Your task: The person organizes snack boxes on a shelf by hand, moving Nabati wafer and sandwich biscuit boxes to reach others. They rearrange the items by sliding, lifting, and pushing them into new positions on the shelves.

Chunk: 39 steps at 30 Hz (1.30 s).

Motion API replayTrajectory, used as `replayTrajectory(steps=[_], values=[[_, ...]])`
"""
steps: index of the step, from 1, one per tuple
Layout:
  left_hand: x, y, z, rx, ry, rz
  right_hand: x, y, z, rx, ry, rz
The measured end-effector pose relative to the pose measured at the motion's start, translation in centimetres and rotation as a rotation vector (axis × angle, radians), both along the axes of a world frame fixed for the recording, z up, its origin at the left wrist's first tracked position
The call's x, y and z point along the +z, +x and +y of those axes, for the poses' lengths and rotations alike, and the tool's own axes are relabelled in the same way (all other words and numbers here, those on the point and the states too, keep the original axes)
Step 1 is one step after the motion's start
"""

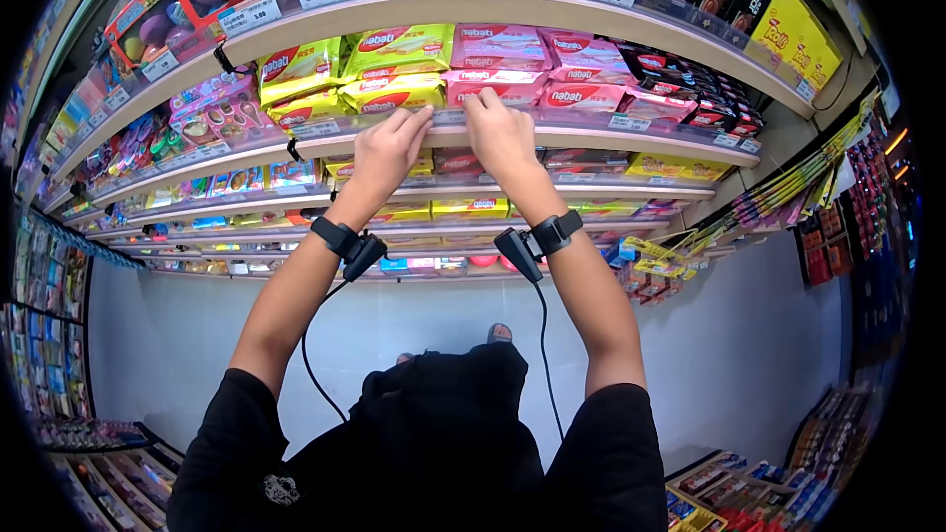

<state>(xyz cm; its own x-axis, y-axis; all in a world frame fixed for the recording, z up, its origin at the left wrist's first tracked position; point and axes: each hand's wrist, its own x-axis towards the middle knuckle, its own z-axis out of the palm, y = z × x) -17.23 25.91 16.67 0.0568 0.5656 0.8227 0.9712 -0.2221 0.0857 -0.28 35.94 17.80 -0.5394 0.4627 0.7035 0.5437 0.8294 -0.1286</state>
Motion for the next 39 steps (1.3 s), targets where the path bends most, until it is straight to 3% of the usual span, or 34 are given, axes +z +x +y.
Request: replayTrajectory(steps=[11, 23, 39], values=[[-0.2, 0.6, 2.1, 0.009, 0.012, 0.025, 0.5, -1.6, 2.3, 0.233, 0.14, -0.142], [-0.2, 0.8, 2.2, 0.018, 0.113, -0.053, 1.7, -1.5, 2.3, 0.168, 0.32, -0.458], [-1.3, -0.1, 0.8, 0.146, 0.171, -0.14, 3.8, -1.9, 2.9, 0.353, 0.252, -0.489]])
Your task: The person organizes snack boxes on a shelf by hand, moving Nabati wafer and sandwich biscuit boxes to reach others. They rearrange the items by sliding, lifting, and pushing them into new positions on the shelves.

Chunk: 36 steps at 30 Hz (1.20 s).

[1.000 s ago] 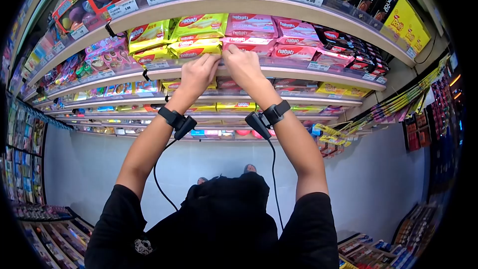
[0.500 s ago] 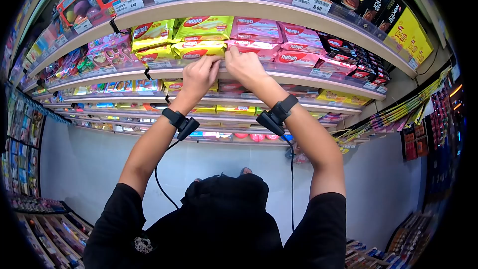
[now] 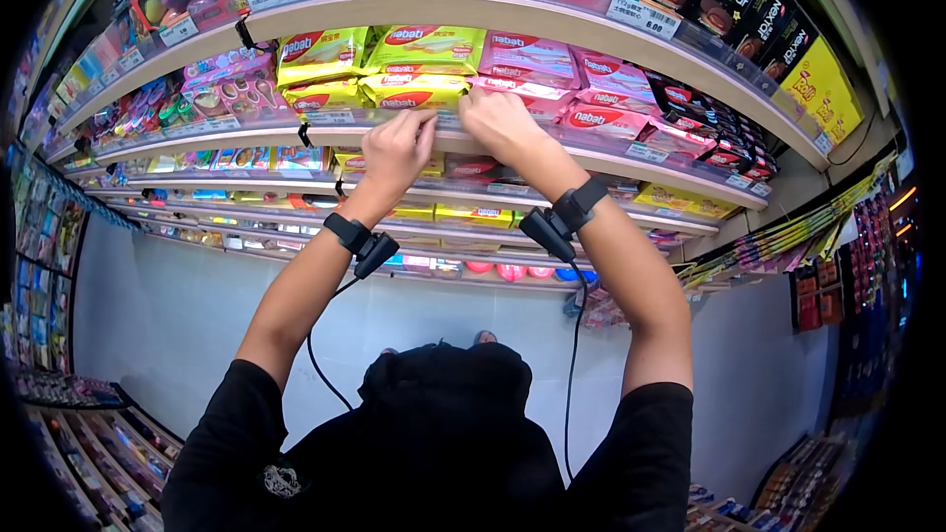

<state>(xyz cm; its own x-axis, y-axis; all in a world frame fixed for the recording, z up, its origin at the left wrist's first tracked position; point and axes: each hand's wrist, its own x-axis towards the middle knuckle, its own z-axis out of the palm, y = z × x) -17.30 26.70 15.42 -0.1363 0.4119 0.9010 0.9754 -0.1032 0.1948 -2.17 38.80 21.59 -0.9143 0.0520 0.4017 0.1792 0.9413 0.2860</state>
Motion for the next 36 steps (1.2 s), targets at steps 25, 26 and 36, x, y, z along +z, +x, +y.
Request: replayTrajectory(steps=[25, 26, 36], values=[[-0.2, 0.4, 1.2, 0.165, -0.086, 0.113, -1.3, -0.1, -0.7, -0.093, 0.11, 0.012], [-0.2, 0.3, 1.3, 0.158, -0.082, 0.114, -1.3, -0.1, -0.9, -0.096, 0.109, 0.021], [-0.6, -0.7, 2.1, 0.069, 0.041, 0.179, -2.8, 1.0, -0.7, -0.151, 0.015, 0.149]])
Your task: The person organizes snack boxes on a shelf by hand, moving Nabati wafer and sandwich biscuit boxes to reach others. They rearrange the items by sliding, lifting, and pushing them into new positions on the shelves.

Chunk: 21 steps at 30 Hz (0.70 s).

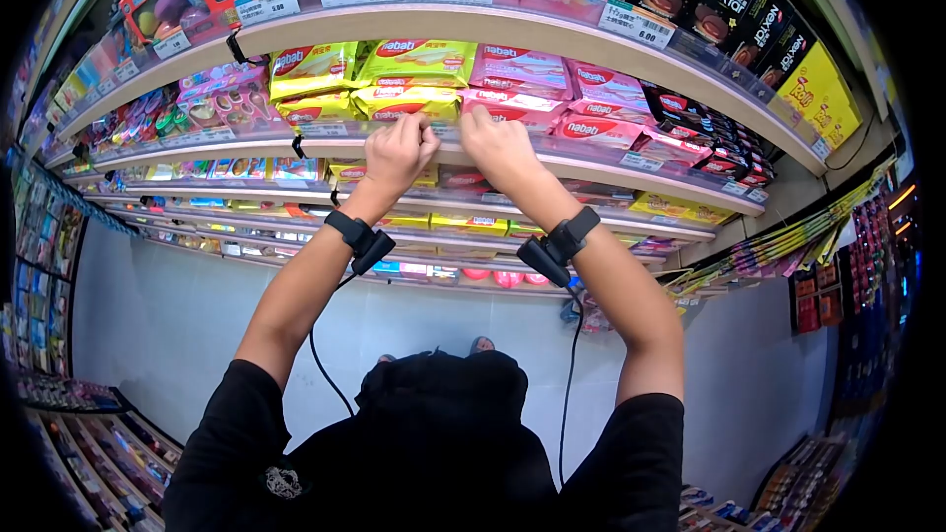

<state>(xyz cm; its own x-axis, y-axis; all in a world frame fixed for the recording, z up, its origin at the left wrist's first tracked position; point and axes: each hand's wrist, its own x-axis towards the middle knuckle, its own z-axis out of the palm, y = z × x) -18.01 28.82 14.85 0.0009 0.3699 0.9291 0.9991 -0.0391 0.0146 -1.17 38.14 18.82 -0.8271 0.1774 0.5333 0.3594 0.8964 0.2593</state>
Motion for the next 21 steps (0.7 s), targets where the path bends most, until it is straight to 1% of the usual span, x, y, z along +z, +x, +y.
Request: replayTrajectory(steps=[4, 10, 13, 16, 21], values=[[-0.4, -0.1, 0.3, -0.003, 0.002, -0.023, -0.5, 1.2, 0.1, -0.003, -0.031, 0.152], [-0.9, -0.2, -0.5, -0.071, 0.026, -0.059, -1.0, 2.6, -0.5, -0.054, -0.245, 0.297], [-0.7, -0.3, -1.0, -0.104, 0.02, -0.052, -1.0, 2.9, -0.6, -0.116, -0.365, 0.33], [-0.4, 0.0, -1.5, -0.127, -0.008, -0.08, -1.2, 2.7, -0.8, -0.115, -0.417, 0.377], [-0.1, 0.4, -1.5, -0.094, -0.02, -0.094, -1.1, 2.0, -0.9, -0.064, -0.379, 0.421]])
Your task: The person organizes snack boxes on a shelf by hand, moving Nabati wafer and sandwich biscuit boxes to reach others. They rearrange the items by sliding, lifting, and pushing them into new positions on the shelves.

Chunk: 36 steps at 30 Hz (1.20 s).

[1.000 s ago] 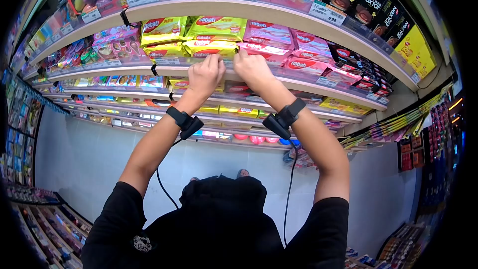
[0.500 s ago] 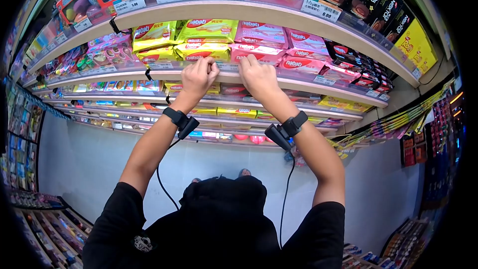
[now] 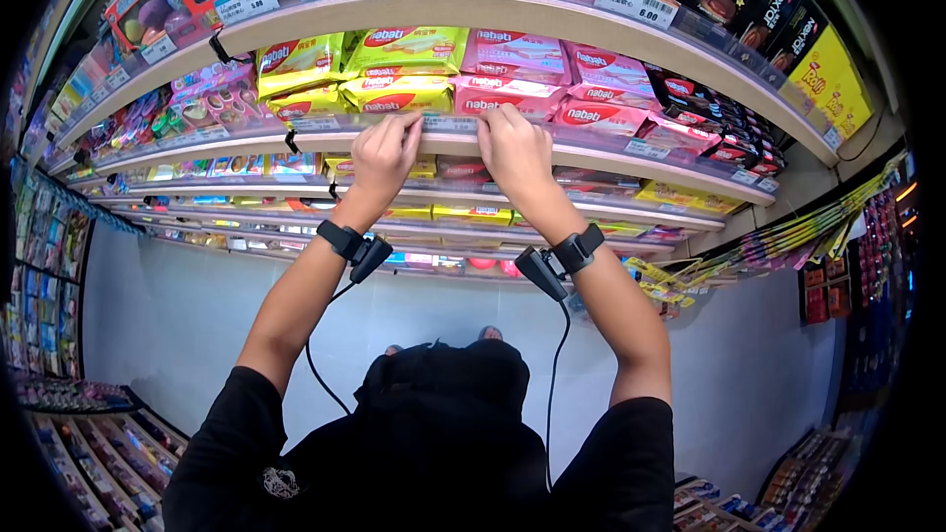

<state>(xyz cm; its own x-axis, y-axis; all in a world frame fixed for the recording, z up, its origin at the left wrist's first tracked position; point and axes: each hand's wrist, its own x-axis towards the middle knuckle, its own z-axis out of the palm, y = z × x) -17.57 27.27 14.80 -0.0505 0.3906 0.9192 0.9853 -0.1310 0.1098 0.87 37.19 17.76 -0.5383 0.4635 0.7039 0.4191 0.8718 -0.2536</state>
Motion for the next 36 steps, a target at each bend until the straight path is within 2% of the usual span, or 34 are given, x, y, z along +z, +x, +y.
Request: replayTrajectory(steps=[13, 28, 36], values=[[0.4, -0.3, 0.6, 0.027, -0.047, 0.058, 0.8, -1.5, 1.3, -0.026, 0.237, -0.32], [0.4, -0.4, 0.8, -0.02, -0.023, 0.032, -0.4, -1.4, 2.0, -0.02, 0.324, -0.345], [0.2, 0.2, 1.5, -0.062, -0.031, 0.028, 0.1, -0.2, 2.2, -0.059, 0.385, -0.449]])
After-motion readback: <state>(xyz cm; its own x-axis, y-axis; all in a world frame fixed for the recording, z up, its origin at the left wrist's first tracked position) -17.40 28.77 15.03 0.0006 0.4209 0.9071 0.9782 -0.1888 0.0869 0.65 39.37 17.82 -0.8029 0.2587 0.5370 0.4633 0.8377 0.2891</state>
